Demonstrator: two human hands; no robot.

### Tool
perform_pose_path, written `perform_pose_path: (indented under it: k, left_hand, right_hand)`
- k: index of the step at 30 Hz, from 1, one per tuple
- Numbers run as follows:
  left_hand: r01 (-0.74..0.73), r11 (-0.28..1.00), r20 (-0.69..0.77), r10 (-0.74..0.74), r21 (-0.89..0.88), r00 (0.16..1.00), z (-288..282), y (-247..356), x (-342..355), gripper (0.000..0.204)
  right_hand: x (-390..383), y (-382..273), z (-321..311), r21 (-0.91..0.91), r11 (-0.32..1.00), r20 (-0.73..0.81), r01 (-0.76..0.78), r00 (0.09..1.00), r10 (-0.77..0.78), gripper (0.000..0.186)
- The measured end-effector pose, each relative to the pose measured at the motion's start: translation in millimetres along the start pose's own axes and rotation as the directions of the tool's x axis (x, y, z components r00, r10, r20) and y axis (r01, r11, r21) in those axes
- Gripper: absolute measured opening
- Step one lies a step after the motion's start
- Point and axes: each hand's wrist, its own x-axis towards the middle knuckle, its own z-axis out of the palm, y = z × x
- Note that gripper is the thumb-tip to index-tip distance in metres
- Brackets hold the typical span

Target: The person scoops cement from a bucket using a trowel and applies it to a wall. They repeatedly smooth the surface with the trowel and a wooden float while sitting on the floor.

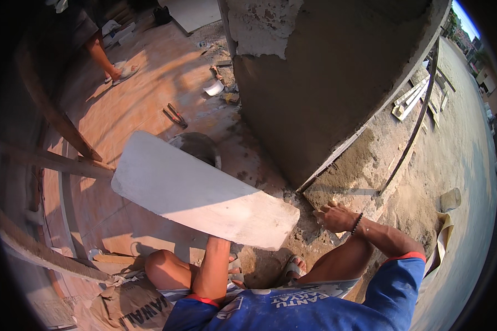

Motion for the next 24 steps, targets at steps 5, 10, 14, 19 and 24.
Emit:
perform_pose_path:
  k: [5,10,14,19,24]
  left_hand:
    - [0.276,0.070,0.236,-0.349,-0.959,0.907,21.5,33.4,10.8,0.045]
    - [0.166,0.012,0.139,-0.483,-0.986,0.865,-41.2,90.6,49.7,0.036]
    - [-0.052,0.319,-0.212,-0.492,-0.946,0.844,-90.2,113.0,67.0,0.036]
    - [-0.308,0.450,-0.473,-0.320,-0.839,0.821,-96.4,112.7,79.0,0.033]
    - [-0.318,0.588,-0.530,-0.230,-0.744,0.816,-88.5,116.6,76.7,0.030]
  right_hand:
    - [15.2,-47.3,-113.7,0.684,0.726,-0.147,0.071,0.988,0.041,0.047]
    - [-20.7,-79.6,-189.6,0.948,0.183,-0.294,0.261,0.937,0.190,0.089]
    - [-73.5,-69.7,-195.4,0.944,0.228,-0.309,0.239,0.883,0.353,0.103]
    - [-106.7,-90.1,-198.7,0.999,0.025,-0.047,0.040,0.787,0.615,0.077]
    - [-117.7,-94.0,-168.8,0.977,-0.201,0.186,-0.071,0.738,0.648,0.060]
